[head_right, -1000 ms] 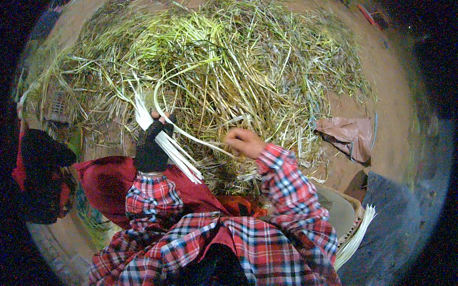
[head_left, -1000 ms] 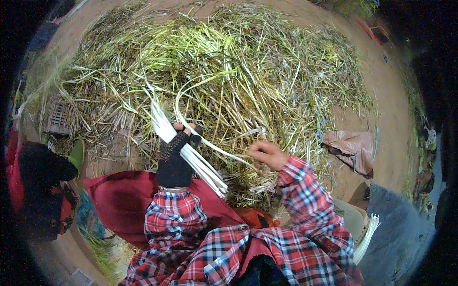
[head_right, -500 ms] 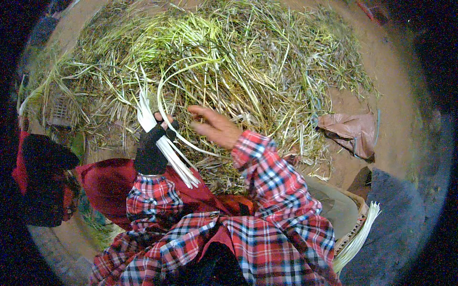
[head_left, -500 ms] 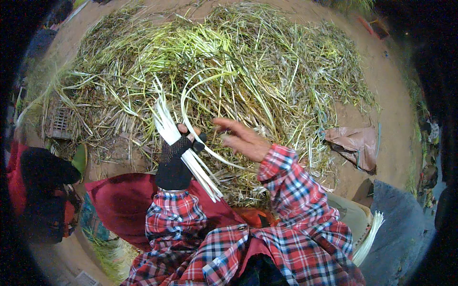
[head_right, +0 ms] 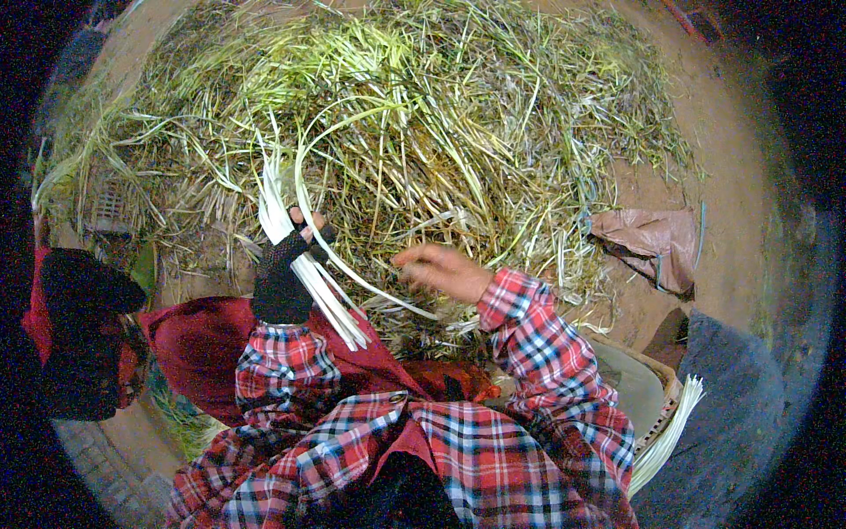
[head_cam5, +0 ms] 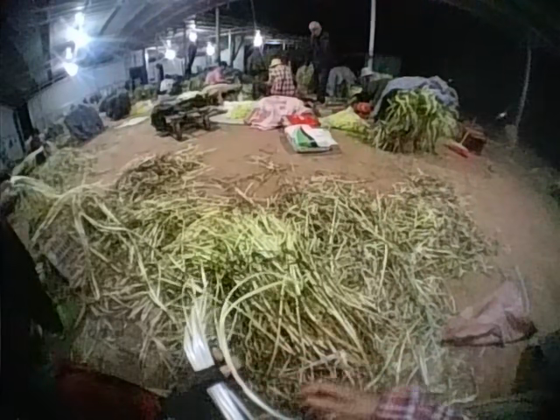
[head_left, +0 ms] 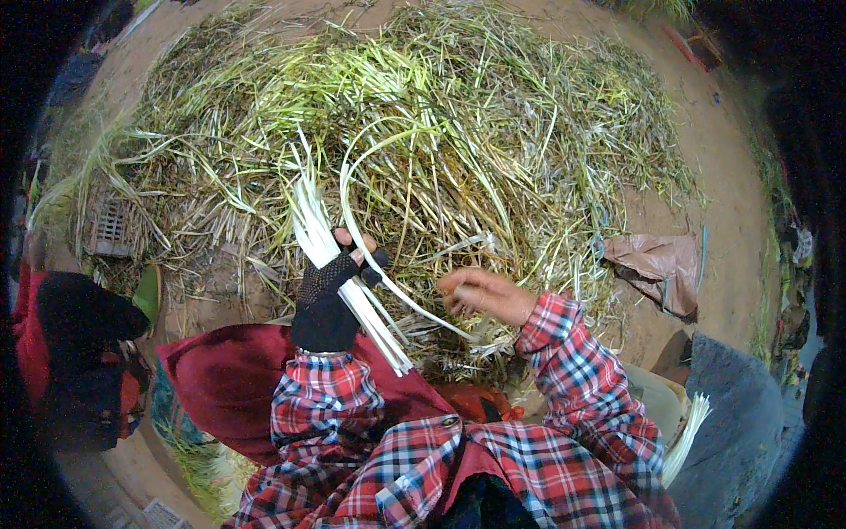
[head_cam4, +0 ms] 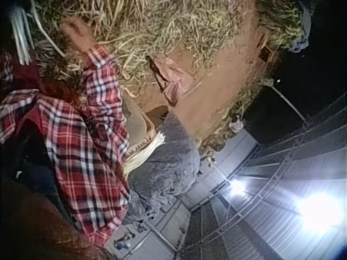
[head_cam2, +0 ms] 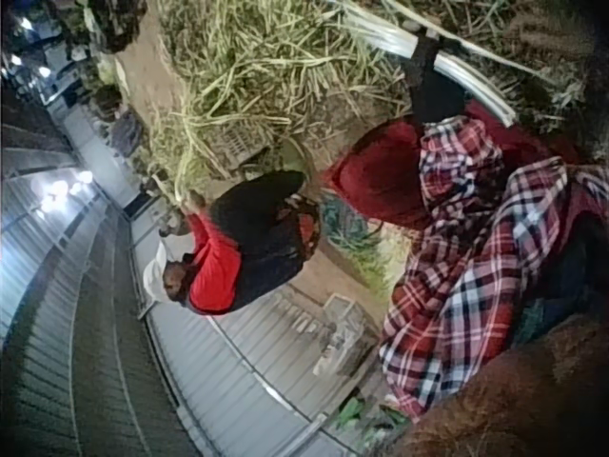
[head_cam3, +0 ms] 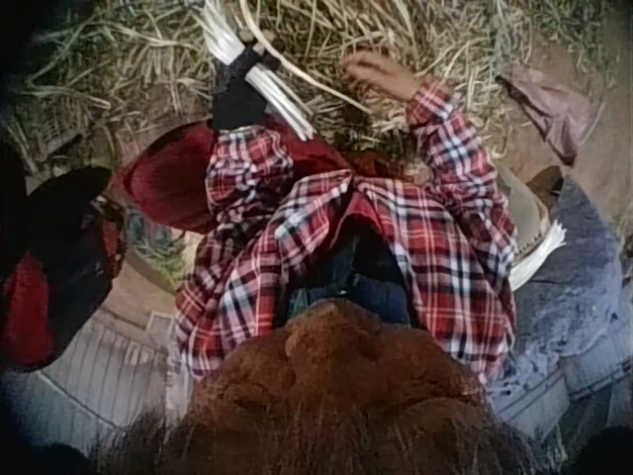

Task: The person sits on the ground and processes a large pile of plant stalks by hand. They repeatedly pick up stalks, strip the outer layers, and gather the cleaned white inner stalks into a bundle held in the left hand.

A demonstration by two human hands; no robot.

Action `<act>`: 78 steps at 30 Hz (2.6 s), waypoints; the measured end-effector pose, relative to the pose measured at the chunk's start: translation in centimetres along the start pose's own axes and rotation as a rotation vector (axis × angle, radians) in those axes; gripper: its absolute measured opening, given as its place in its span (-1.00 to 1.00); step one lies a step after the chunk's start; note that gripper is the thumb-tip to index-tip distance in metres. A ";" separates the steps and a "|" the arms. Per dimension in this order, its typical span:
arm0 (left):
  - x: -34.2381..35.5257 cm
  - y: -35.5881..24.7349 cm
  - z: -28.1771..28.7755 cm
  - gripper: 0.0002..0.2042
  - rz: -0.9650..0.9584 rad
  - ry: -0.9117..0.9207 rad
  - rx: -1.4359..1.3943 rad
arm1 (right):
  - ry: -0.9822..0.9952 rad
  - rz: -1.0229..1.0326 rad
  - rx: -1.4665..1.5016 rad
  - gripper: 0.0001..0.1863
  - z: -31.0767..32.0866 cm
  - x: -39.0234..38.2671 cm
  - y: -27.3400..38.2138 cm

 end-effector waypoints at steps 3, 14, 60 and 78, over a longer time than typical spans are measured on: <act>0.1 -0.3 0.9 -0.73 -0.064 -0.136 -0.055 | 0.216 -0.169 -0.075 -0.70 -2.6 -1.8 -2.5; 0.4 3.6 -1.2 -0.77 -0.007 -0.225 0.002 | -0.367 0.030 -0.310 -0.78 0.6 0.0 0.0; -0.8 7.9 -3.8 -0.78 0.040 -0.085 0.253 | -0.453 0.165 -0.299 -0.78 1.2 -1.1 1.0; 0.5 2.2 -0.1 -0.81 -0.042 -0.327 0.056 | -1.152 -0.801 -0.912 -0.57 22.2 -14.3 -6.3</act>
Point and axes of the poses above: each hand's wrist, its own x-axis towards the middle knuckle, its own z-axis out of the back of the hand, y = z × x, the point moved 6 cm from there along x, towards the middle knuckle, and after that the axes turned 6 degrees about -y, right-handed, at the moved point
